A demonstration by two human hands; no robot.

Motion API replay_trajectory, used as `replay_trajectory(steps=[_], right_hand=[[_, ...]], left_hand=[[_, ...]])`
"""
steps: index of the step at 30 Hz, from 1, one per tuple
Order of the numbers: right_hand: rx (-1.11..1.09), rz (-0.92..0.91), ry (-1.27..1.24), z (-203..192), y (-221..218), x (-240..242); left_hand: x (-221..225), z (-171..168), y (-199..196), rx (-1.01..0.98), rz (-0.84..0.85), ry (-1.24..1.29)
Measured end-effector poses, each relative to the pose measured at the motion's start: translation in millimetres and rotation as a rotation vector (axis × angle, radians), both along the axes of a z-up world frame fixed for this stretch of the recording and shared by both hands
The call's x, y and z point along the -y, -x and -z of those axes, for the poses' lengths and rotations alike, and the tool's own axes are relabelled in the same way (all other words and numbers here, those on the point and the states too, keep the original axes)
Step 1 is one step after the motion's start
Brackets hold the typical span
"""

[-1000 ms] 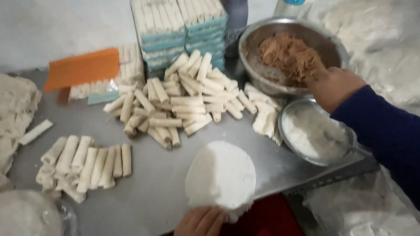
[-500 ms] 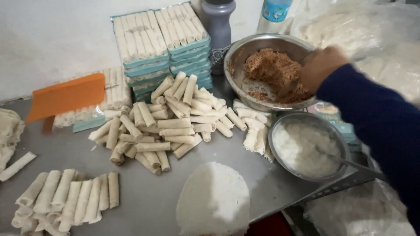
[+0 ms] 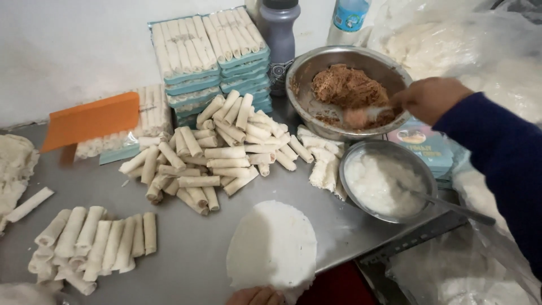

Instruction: Rolling thin dough sheets with filling into cylinders and then packing the finished rolls into plastic bags.

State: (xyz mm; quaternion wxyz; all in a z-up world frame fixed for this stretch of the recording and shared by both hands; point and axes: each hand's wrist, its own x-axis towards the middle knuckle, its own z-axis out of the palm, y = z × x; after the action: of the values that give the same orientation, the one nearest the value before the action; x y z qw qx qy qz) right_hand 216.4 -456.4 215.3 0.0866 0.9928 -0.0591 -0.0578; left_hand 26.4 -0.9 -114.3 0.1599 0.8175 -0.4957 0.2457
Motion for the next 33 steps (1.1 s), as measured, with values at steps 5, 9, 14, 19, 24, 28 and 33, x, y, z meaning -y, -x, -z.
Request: replay_trajectory(steps=[5, 9, 14, 19, 24, 28, 33], right_hand=[[0.083, -0.13, -0.194, -3.8, 24.4, 4.9], [0.091, -0.525, -0.441, 52.6, 76.5, -49.5], [0.019, -0.683, -0.628, 173.0, 149.1, -143.2], [-0.281, -0.433, -0.236, 160.1, 164.2, -131.6], [-0.215, -0.415, -0.201, 106.4, 177.8, -140.3], [-0.104, -0.643, -0.168, 149.0, 184.1, -153.6], [-0.403, -0.39, -0.137, 111.3, 173.1, -136.6]], left_hand=[[0.8, -36.5, 12.0, 0.08, -0.172, 0.251], [-6.0, -61.9, 19.2, 0.025, -0.087, 0.149], [-4.3, -73.0, 25.7, 0.075, -0.137, 0.204], [-2.4, -97.2, 23.4, 0.062, -0.098, 0.263], [-2.9, -97.6, 23.4, 0.057, -0.069, 0.276], [-2.4, -93.8, 22.1, 0.061, -0.094, 0.272], [-4.1, -95.2, 22.3, 0.058, -0.078, 0.269]])
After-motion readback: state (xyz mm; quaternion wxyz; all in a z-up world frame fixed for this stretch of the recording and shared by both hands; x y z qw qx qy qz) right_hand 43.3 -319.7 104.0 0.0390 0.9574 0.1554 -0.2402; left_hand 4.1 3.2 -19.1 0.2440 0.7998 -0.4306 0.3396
